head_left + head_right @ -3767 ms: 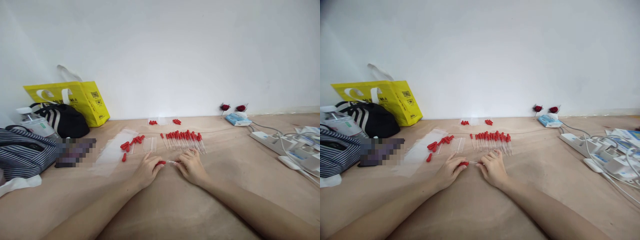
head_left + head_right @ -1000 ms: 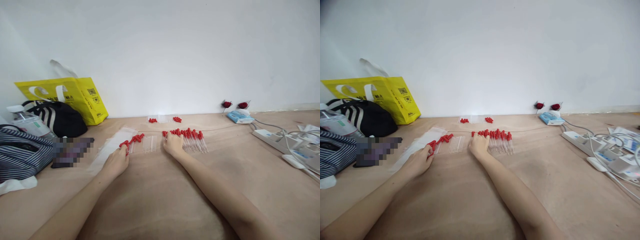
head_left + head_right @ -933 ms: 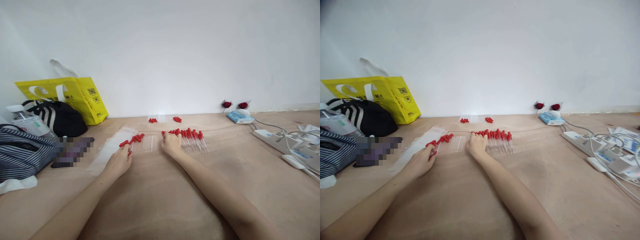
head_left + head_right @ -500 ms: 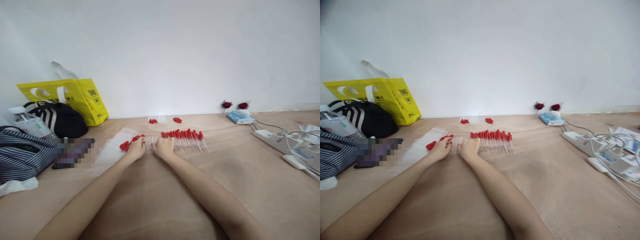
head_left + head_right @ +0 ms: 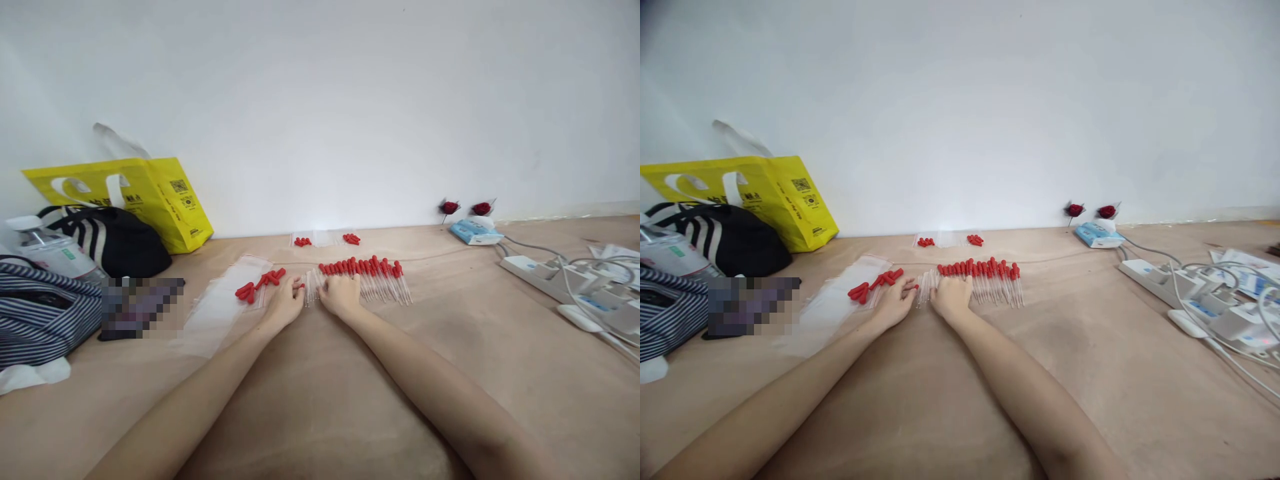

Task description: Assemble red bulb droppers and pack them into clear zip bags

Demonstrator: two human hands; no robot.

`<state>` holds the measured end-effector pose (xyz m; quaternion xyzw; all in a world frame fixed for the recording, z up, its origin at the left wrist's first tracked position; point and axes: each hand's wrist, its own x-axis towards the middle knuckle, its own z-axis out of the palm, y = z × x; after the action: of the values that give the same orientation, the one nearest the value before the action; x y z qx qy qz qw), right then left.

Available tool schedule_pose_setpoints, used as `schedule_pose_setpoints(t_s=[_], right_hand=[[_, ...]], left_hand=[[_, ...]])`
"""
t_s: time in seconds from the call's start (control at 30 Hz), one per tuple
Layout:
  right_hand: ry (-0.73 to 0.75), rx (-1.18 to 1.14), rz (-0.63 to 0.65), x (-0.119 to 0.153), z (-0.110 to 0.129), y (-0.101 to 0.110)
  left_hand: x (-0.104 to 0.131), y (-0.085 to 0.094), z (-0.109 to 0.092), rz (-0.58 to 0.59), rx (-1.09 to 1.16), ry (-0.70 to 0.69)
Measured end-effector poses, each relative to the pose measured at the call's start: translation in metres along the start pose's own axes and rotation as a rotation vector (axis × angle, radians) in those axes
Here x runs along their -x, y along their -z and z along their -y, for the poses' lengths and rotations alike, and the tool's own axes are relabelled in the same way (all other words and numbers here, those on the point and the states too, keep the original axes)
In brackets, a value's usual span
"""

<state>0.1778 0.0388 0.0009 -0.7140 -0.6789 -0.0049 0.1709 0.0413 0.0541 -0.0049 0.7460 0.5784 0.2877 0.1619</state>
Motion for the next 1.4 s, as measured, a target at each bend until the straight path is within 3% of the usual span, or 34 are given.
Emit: schedule_pose_setpoints(t_s=[0.47, 0.67, 0.87, 1.13, 1.27, 1.4], right_hand=[[-0.001, -0.041, -0.003, 0.015, -0.002, 0.009], [0.293, -0.043, -0.055, 0.046, -0.043, 0.015], [0.468, -0.147, -0.120, 0.077, -0.086, 0.022], [0.510, -0.276, -0.068, 0.078, -0.083, 0.022], [0.508, -0.285, -0.067, 0.078, -0.082, 0.022], [0.508, -0.274, -0.061, 0.078, -0.083, 0.022]], left_hand=[[0.003, -0.001, 0.012, -0.072, 0.076, 0.017], [0.022, 0.004, 0.015, -0.134, 0.113, -0.063], [0.053, 0.008, 0.004, 0.058, 0.233, -0.272], [0.055, 0.010, -0.008, 0.285, 0.344, -0.288], [0.053, 0.011, -0.007, 0.273, 0.267, -0.286], [0.055, 0.013, -0.009, 0.255, 0.108, -0.416]])
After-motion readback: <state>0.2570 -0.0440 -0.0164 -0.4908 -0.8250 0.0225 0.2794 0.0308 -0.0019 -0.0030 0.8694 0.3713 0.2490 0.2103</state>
